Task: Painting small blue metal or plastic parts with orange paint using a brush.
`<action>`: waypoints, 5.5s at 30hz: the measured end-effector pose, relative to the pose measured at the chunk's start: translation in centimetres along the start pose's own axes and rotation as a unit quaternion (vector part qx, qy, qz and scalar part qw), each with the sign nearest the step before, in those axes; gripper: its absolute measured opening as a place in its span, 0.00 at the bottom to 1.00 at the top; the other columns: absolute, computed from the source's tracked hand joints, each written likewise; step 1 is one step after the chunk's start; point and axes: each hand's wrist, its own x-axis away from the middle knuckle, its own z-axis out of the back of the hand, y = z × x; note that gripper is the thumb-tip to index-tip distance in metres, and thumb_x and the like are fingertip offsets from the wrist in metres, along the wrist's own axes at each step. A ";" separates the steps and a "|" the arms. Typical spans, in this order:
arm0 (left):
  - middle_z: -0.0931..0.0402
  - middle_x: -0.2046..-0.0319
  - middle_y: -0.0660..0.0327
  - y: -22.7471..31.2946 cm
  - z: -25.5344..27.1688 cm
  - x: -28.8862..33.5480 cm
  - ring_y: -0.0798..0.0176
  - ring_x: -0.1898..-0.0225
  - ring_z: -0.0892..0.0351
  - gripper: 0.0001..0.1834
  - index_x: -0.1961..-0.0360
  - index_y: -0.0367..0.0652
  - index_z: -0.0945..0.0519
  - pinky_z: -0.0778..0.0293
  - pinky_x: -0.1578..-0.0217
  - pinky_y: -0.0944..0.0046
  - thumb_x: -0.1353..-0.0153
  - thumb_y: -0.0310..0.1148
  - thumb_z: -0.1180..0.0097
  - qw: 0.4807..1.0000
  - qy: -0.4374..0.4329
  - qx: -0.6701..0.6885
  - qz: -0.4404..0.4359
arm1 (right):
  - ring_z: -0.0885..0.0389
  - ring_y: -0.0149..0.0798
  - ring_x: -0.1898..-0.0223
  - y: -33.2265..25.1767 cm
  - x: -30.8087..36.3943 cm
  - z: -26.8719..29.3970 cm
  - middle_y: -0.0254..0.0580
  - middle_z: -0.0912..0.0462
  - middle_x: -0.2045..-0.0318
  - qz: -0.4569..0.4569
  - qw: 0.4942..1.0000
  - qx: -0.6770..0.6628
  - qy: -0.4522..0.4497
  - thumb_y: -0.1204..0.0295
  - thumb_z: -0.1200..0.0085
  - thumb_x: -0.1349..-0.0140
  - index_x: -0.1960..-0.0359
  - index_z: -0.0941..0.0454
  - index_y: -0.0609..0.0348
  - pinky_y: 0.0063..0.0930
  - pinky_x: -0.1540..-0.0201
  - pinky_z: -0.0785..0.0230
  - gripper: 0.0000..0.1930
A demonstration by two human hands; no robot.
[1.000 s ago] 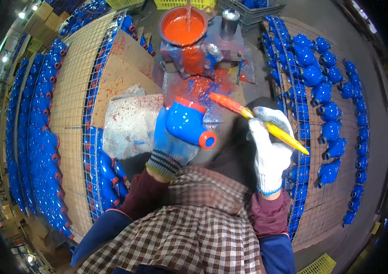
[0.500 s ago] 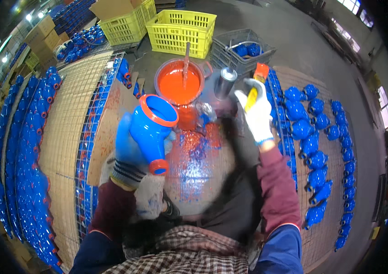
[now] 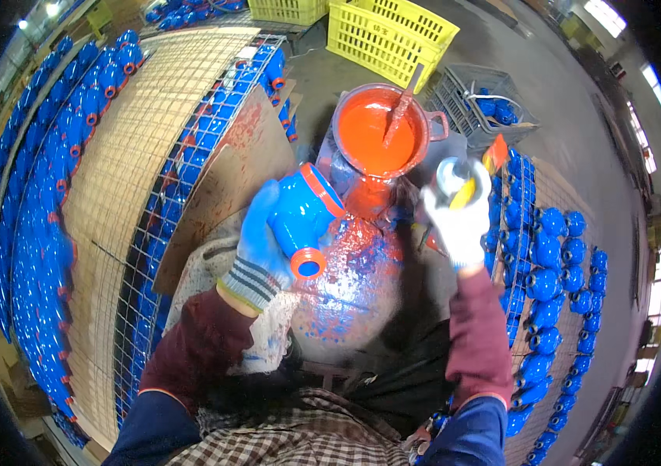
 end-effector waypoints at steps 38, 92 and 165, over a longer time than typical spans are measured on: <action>0.24 0.58 0.55 -0.3 0.4 1.9 0.52 0.61 0.21 0.30 0.49 0.48 0.29 0.19 0.63 0.50 0.46 0.57 0.40 0.989 0.046 0.132 0.055 | 0.28 0.41 0.46 1.2 -1.5 0.5 0.46 0.28 0.47 -0.021 0.999 -0.039 0.019 0.70 0.27 0.56 0.43 0.35 0.62 0.31 0.42 0.35 0.38; 0.24 0.59 0.49 1.2 -2.7 6.0 0.51 0.65 0.19 0.36 0.47 0.40 0.32 0.19 0.66 0.53 0.43 0.61 0.46 0.995 -0.078 0.067 0.003 | 0.24 0.26 0.67 -11.6 17.5 8.4 0.39 0.20 0.62 -0.159 0.960 -0.228 0.018 0.75 0.49 0.34 0.48 0.26 0.66 0.20 0.61 0.29 0.14; 0.26 0.54 0.58 9.0 11.5 43.5 0.60 0.53 0.24 0.41 0.40 0.41 0.36 0.23 0.52 0.61 0.59 0.20 0.36 0.742 0.304 -0.312 -0.509 | 0.44 0.25 0.80 -15.7 17.8 13.8 0.24 0.40 0.80 -0.303 0.767 -0.559 0.081 0.63 0.49 0.35 0.56 0.23 0.63 0.19 0.74 0.50 0.15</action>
